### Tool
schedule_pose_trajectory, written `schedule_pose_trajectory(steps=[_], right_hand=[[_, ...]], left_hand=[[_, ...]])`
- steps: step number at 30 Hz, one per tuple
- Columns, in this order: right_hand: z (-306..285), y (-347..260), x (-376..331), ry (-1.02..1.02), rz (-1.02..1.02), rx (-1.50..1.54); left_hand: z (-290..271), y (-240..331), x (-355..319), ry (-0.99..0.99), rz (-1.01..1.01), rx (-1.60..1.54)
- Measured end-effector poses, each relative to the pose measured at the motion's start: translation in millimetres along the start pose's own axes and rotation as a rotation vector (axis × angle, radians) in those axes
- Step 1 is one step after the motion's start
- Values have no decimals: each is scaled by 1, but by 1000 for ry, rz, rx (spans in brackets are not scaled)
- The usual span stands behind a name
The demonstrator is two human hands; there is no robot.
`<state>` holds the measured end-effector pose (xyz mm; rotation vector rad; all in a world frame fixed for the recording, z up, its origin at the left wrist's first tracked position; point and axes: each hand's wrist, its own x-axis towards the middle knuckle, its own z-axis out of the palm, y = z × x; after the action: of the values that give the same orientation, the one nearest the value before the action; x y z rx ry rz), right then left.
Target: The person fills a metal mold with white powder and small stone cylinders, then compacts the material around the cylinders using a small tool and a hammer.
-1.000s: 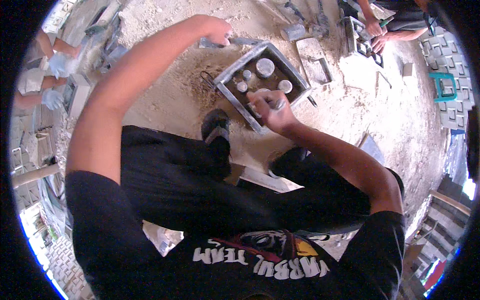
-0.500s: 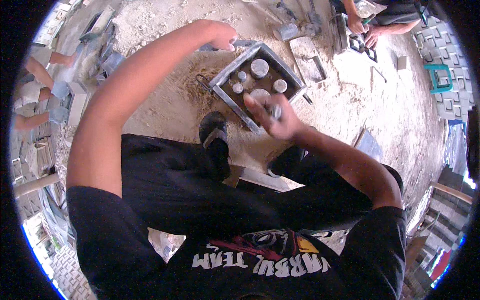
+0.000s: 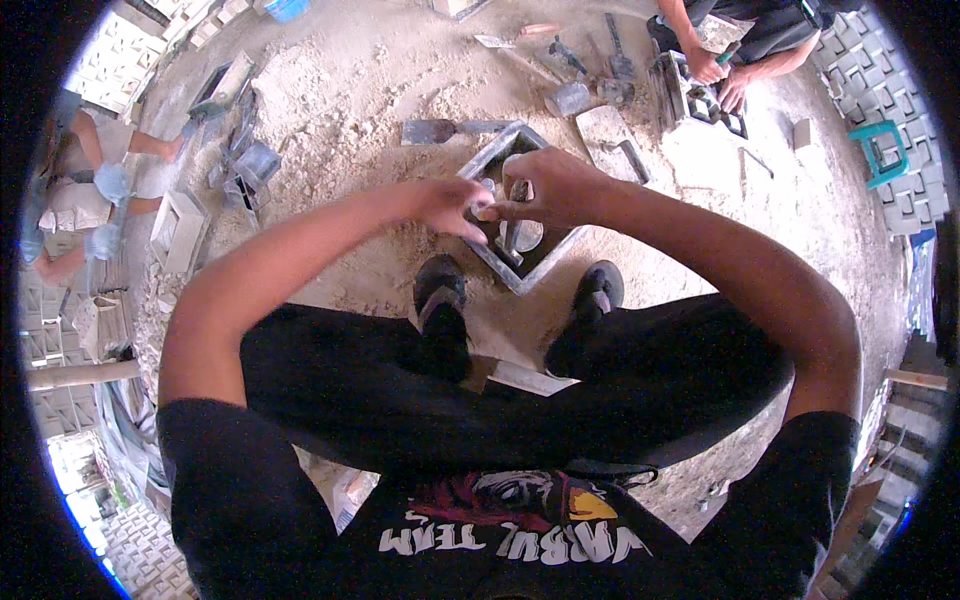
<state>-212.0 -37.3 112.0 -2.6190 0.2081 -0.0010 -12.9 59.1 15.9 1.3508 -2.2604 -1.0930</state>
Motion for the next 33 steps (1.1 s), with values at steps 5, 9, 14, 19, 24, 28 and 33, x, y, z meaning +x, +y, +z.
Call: schedule_pose_trajectory(steps=[5,9,14,19,24,28,33], right_hand=[[-21,-3,25,-42,-19,12],[-47,14,43,216,-67,38],[-70,51,52,281,61,-60],[-62,76,39,74,-103,-290],[-44,81,16,-273,34,-265],[-39,89,-1,-316,67,-210],[-43,103,-7,-280,18,-115]], left_hand=[[63,34,12,510,-263,-17],[78,40,28,696,-309,-579],[66,34,40,1242,-549,-1044],[22,36,19,1397,-539,-1056],[-9,51,28,1415,-543,-1031],[-28,73,45,1453,-515,-916],[-65,87,47,1163,-207,-836]])
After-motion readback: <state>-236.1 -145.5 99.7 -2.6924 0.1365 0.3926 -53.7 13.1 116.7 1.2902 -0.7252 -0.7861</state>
